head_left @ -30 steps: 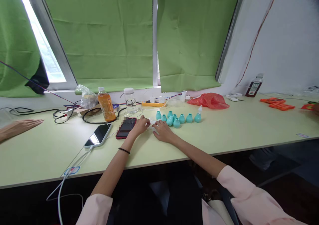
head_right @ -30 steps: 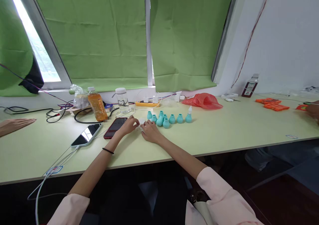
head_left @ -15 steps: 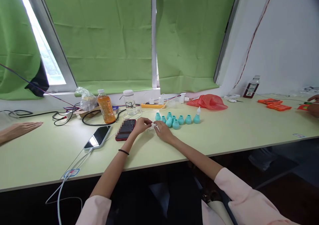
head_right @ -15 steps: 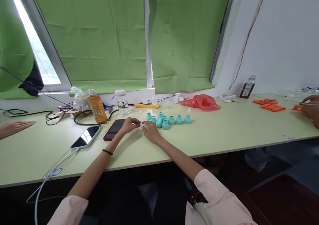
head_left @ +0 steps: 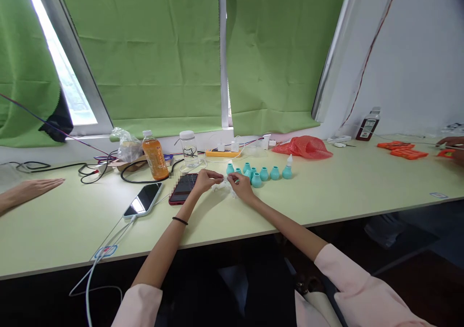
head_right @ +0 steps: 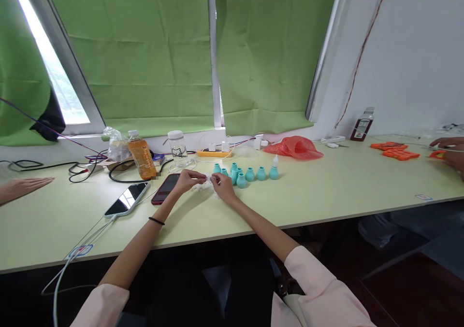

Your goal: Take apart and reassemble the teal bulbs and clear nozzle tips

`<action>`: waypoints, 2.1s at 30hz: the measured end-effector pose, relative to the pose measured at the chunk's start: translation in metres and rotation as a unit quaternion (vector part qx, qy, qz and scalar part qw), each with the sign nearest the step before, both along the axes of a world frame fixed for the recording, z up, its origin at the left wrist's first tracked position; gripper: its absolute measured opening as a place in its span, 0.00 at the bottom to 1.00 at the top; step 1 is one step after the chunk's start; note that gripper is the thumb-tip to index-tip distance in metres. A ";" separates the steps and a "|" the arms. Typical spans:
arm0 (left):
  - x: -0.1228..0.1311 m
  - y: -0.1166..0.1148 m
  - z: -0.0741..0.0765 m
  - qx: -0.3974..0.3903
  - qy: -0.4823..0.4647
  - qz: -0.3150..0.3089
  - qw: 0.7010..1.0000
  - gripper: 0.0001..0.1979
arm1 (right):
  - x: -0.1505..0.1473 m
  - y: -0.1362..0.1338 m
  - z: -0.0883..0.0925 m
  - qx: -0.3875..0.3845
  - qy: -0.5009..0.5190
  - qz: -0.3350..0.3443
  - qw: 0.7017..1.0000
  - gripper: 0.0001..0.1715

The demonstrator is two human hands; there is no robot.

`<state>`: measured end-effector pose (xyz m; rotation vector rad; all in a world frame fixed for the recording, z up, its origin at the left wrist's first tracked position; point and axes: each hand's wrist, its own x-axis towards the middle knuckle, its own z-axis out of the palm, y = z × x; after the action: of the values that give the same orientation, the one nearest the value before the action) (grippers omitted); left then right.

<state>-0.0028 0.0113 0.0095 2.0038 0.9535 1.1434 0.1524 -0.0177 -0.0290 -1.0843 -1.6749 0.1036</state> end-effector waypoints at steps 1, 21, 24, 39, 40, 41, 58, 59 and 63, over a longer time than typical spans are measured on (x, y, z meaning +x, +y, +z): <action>0.000 0.001 -0.001 0.003 -0.004 0.001 1.000 0.12 | 0.000 -0.001 0.001 -0.002 0.006 0.006 1.000 0.12; 0.002 -0.006 0.005 0.052 0.026 -0.017 0.998 0.10 | -0.003 -0.007 0.006 -0.013 0.051 0.035 0.998 0.12; 0.002 -0.006 0.006 0.049 0.038 -0.020 0.998 0.10 | -0.003 -0.007 0.006 -0.016 0.052 0.035 0.998 0.12; 0.003 -0.005 0.006 -0.023 0.023 -0.047 0.998 0.12 | -0.004 -0.012 0.008 -0.007 0.050 0.051 0.997 0.12; 0.003 -0.005 0.006 -0.035 0.021 -0.056 0.998 0.13 | -0.004 -0.012 0.008 -0.006 0.050 0.052 0.997 0.12; 0.003 -0.006 0.006 -0.048 0.018 -0.065 0.997 0.13 | -0.004 -0.012 0.008 -0.006 0.049 0.053 0.997 0.12; 0.006 -0.016 0.004 -0.179 -0.024 -0.143 0.973 0.18 | -0.005 -0.013 0.009 0.003 0.035 0.059 0.998 0.13; 0.006 -0.017 0.005 -0.181 -0.024 -0.146 0.972 0.18 | -0.006 -0.013 0.009 0.004 0.032 0.058 0.998 0.12; 0.005 -0.016 0.007 -0.179 -0.031 -0.149 0.972 0.19 | -0.007 -0.014 0.008 0.008 0.010 0.048 0.999 0.12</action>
<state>0.0021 -0.0051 0.0163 1.7346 0.7344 0.7999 0.1456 -0.0317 -0.0209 -0.9882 -1.7070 0.1630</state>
